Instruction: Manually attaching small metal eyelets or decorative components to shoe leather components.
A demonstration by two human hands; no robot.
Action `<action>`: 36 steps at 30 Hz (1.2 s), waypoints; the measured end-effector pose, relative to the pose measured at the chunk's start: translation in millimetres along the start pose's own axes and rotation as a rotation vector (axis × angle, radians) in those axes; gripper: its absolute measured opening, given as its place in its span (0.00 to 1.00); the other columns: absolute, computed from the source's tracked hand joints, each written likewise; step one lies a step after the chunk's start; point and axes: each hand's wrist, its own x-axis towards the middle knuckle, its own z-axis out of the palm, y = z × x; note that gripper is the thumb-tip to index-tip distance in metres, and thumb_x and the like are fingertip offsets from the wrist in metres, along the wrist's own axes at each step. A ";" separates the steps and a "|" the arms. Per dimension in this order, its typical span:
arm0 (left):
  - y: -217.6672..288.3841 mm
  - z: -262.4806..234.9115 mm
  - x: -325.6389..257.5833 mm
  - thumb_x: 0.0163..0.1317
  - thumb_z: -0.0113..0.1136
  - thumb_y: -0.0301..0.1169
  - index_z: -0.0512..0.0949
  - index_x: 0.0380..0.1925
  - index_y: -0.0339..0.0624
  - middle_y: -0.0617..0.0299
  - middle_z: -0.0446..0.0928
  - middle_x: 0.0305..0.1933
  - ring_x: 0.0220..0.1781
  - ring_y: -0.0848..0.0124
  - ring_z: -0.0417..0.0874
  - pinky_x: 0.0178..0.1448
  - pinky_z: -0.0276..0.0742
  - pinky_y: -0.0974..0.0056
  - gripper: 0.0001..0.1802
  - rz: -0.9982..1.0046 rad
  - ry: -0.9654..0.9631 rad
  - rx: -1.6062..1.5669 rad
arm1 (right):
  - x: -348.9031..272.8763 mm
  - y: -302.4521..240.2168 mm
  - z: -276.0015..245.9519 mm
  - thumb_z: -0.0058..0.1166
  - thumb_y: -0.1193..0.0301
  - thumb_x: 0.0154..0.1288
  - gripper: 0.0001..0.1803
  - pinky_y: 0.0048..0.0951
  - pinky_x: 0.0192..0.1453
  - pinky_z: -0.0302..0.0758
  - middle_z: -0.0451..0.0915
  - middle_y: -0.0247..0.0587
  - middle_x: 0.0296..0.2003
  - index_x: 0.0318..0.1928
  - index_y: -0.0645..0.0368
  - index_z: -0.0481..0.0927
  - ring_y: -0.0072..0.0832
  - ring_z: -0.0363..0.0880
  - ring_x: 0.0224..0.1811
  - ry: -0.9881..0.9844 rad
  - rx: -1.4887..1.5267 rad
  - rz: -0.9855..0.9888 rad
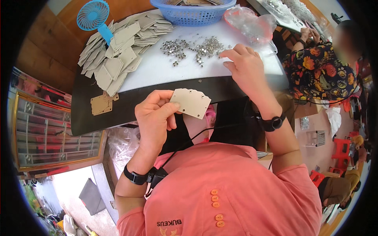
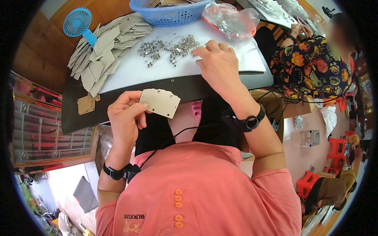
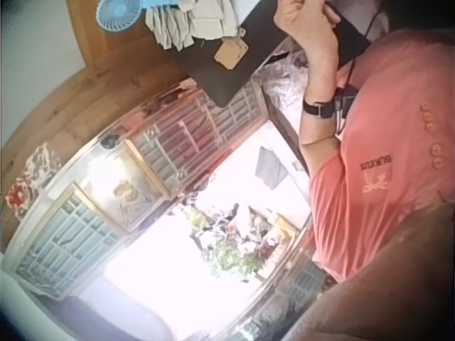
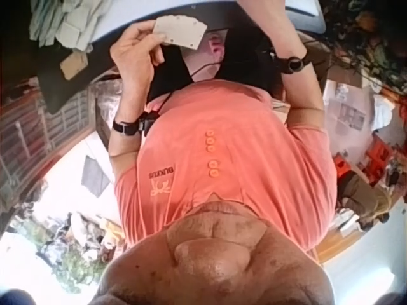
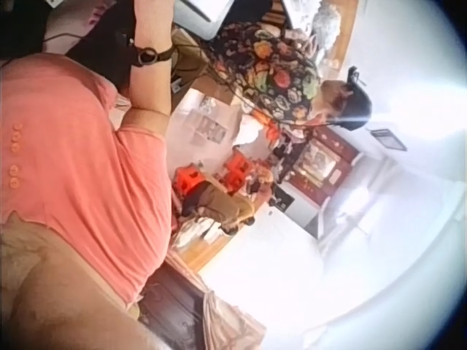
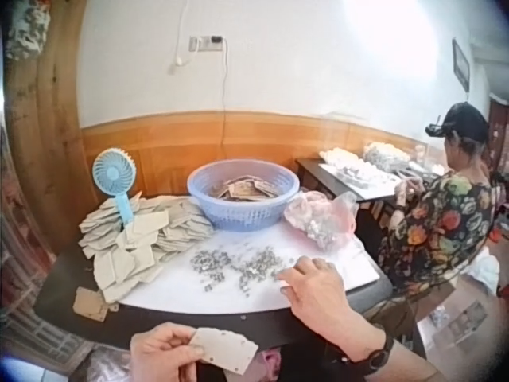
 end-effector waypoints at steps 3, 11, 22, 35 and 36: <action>6.6 6.3 4.9 0.59 0.61 0.19 0.82 0.40 0.29 0.55 0.85 0.29 0.14 0.80 0.73 0.16 0.60 0.76 0.09 -0.018 -0.011 0.011 | -1.8 10.3 5.3 0.63 0.73 0.57 0.10 0.42 0.51 0.72 0.77 0.36 0.34 0.40 0.49 0.85 0.41 0.77 0.45 -0.052 -0.009 -0.008; 3.6 24.3 25.6 0.58 0.61 0.20 0.82 0.41 0.28 0.54 0.83 0.27 0.13 0.79 0.73 0.15 0.61 0.75 0.11 -0.052 -0.080 0.027 | -4.3 20.7 1.7 0.63 0.73 0.56 0.09 0.42 0.51 0.71 0.78 0.35 0.35 0.38 0.46 0.87 0.40 0.77 0.45 -0.032 0.080 0.042; -3.9 31.1 31.1 0.60 0.62 0.21 0.81 0.43 0.28 0.54 0.84 0.28 0.14 0.80 0.73 0.14 0.60 0.76 0.11 -0.046 -0.112 0.031 | -5.5 29.1 7.9 0.63 0.73 0.55 0.06 0.41 0.50 0.69 0.77 0.33 0.34 0.34 0.47 0.84 0.39 0.77 0.45 0.026 0.086 0.048; -7.2 31.5 31.4 0.60 0.62 0.20 0.81 0.43 0.30 0.55 0.84 0.28 0.14 0.80 0.73 0.14 0.60 0.77 0.10 -0.013 -0.100 0.041 | 2.1 28.7 22.9 0.63 0.70 0.56 0.02 0.40 0.51 0.69 0.77 0.33 0.31 0.32 0.48 0.84 0.38 0.77 0.43 0.076 0.052 0.061; -7.8 31.5 31.3 0.60 0.62 0.20 0.81 0.43 0.30 0.55 0.84 0.28 0.14 0.80 0.73 0.14 0.60 0.77 0.10 -0.007 -0.098 0.042 | 2.5 29.5 24.6 0.63 0.69 0.55 0.02 0.40 0.49 0.69 0.77 0.33 0.31 0.30 0.47 0.85 0.38 0.77 0.44 0.054 0.046 0.064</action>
